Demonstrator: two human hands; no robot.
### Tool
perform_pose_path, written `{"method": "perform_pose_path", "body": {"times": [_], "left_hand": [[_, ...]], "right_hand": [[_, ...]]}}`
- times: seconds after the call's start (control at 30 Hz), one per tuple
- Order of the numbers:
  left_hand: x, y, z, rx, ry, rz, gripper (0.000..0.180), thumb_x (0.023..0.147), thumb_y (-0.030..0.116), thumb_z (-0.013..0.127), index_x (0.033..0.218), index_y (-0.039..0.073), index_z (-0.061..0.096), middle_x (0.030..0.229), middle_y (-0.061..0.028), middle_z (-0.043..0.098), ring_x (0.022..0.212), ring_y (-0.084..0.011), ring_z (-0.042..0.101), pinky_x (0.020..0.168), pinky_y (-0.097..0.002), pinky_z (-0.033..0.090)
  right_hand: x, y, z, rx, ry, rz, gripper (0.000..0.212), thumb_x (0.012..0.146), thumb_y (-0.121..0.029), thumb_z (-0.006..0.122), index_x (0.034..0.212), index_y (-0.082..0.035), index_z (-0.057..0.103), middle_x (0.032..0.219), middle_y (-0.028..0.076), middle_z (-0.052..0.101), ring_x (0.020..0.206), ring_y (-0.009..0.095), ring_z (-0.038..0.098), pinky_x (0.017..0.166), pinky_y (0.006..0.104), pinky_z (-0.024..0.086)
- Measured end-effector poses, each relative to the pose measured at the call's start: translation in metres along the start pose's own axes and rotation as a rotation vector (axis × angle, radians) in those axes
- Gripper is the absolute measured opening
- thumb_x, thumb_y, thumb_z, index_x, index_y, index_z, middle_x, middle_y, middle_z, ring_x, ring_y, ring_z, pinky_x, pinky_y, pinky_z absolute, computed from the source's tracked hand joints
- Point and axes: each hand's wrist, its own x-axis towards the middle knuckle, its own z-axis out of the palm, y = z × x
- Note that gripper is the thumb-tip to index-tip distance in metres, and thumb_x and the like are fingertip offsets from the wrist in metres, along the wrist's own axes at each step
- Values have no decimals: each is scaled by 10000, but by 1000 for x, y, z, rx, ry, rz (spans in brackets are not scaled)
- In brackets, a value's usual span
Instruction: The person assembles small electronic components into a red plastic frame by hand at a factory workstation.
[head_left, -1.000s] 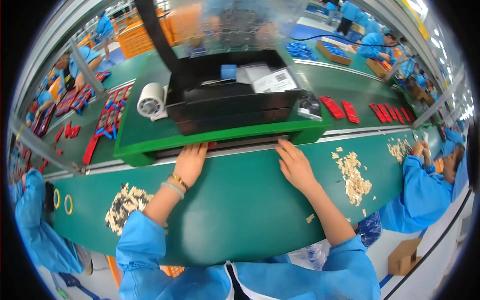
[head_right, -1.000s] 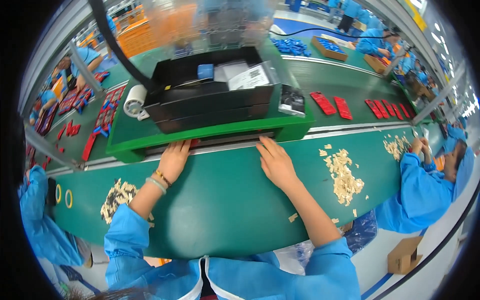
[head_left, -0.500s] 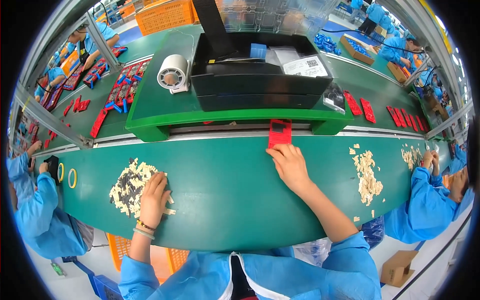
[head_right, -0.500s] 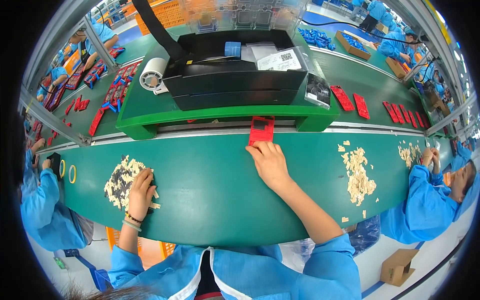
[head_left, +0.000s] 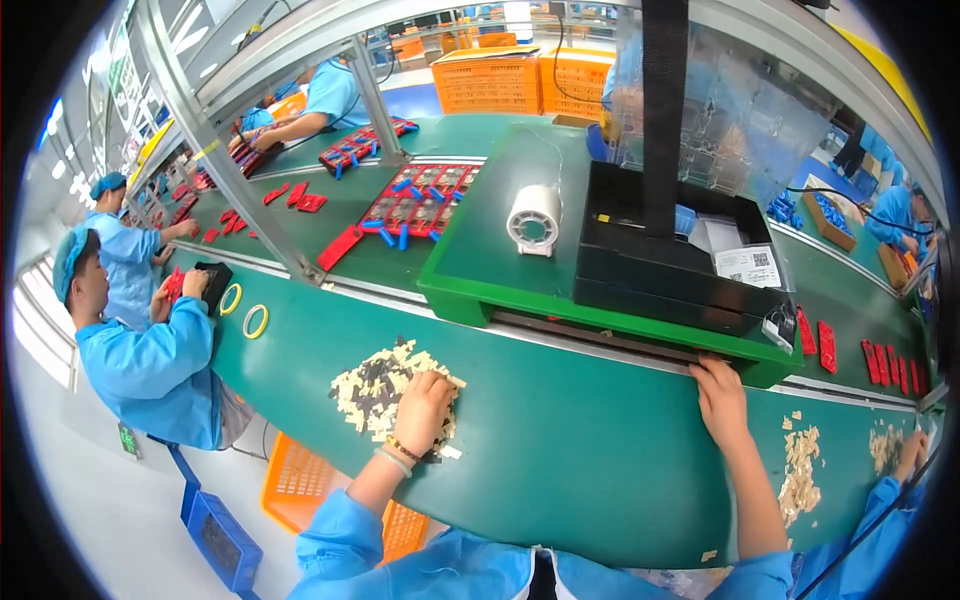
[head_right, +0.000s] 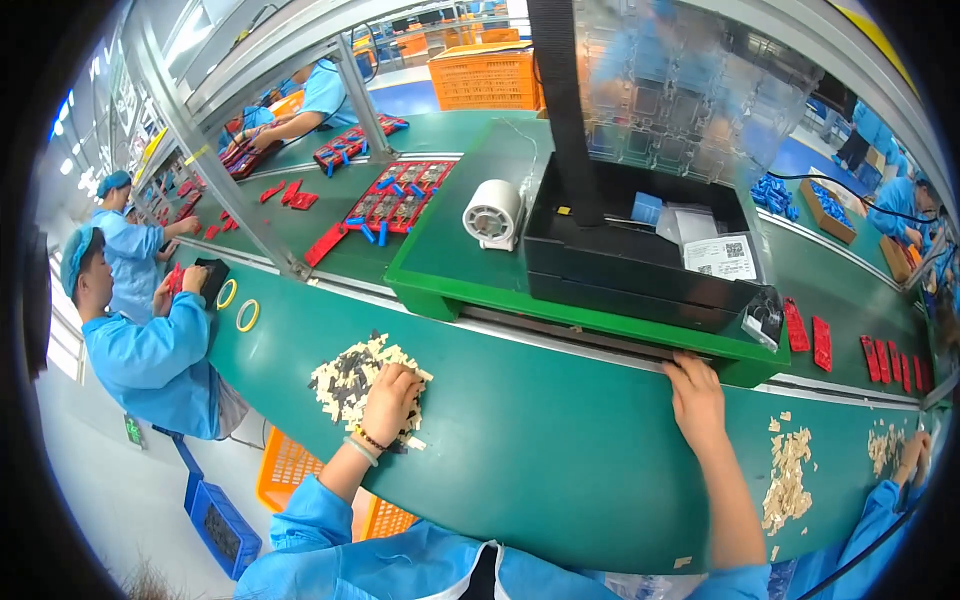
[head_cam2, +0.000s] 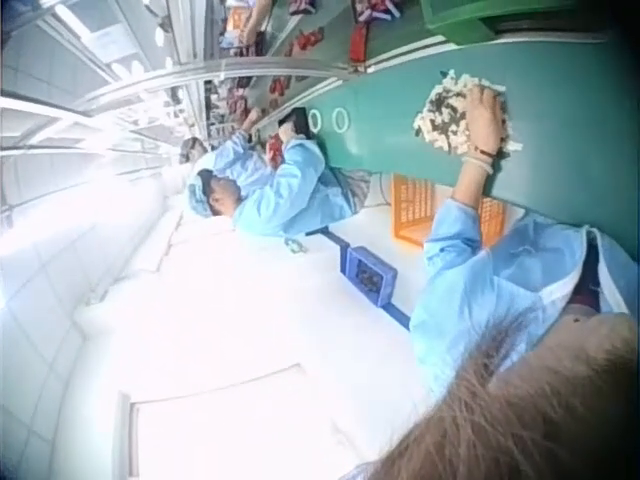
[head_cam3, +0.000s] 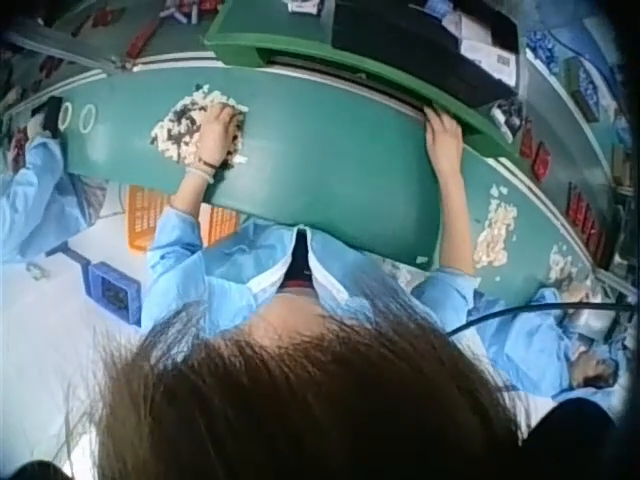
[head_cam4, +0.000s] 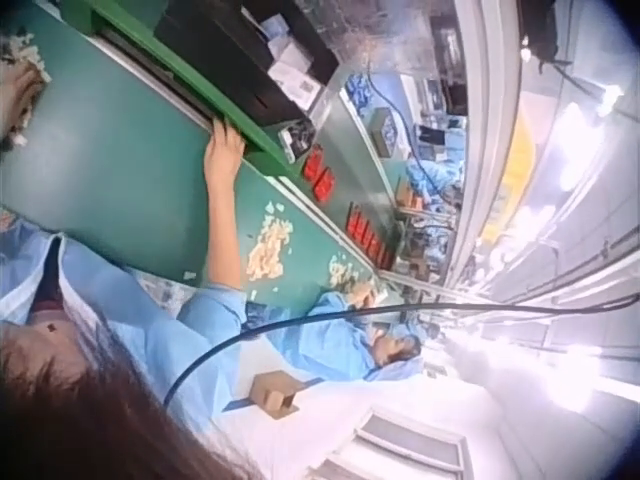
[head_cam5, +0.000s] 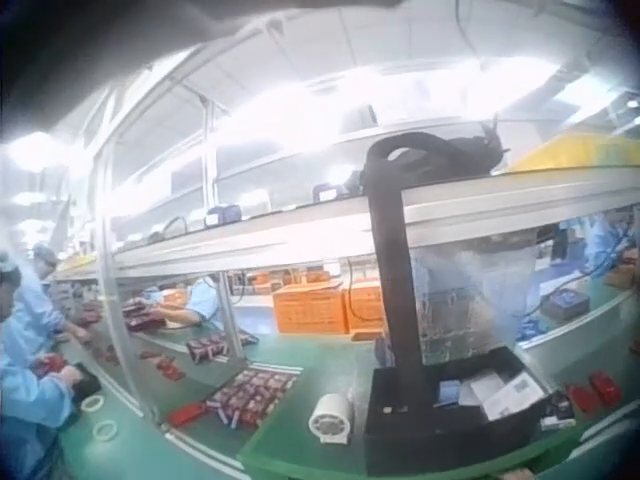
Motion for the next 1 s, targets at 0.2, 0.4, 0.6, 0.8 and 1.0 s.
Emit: {"method": "perform_pose_path", "body": {"times": [0.2,0.4,0.6,0.8,1.0], "left_hand": [[15,22,-11,274,-202,-66,259,826,62,569,1062,-42,577,1147,-230,551,1100,-390,503,967,-476,410],[7,-18,-10,315,-50,-77,189,801,-31,575,984,-20,616,867,-177,614,799,-350,593,706,-452,482],[-2,-23,-9,213,50,-162,85,739,50,705,774,16,635,764,-166,620,729,-352,590,666,-426,468],[11,-3,-21,89,163,-261,22,773,39,677,786,28,664,769,-133,649,730,-311,624,668,-380,500],[15,-7,-32,71,162,-269,20,795,31,669,808,21,658,757,-131,640,695,-302,613,653,-372,495]], "right_hand": [[-74,93,-67,-204,65,199,103,695,-12,615,790,-37,585,920,124,591,846,333,566,714,416,464],[-59,186,-73,-379,261,479,290,734,48,549,981,-80,632,1106,117,600,1019,320,581,860,408,469],[-63,250,-56,-674,54,674,322,891,-126,467,1183,-108,604,1169,167,615,1079,336,592,893,454,468],[-91,257,-74,-562,121,557,268,761,36,550,1006,-62,599,916,131,567,902,330,562,795,422,462],[-83,80,-99,-233,526,254,249,720,104,562,934,-22,581,890,125,571,834,287,545,738,382,440]]}}
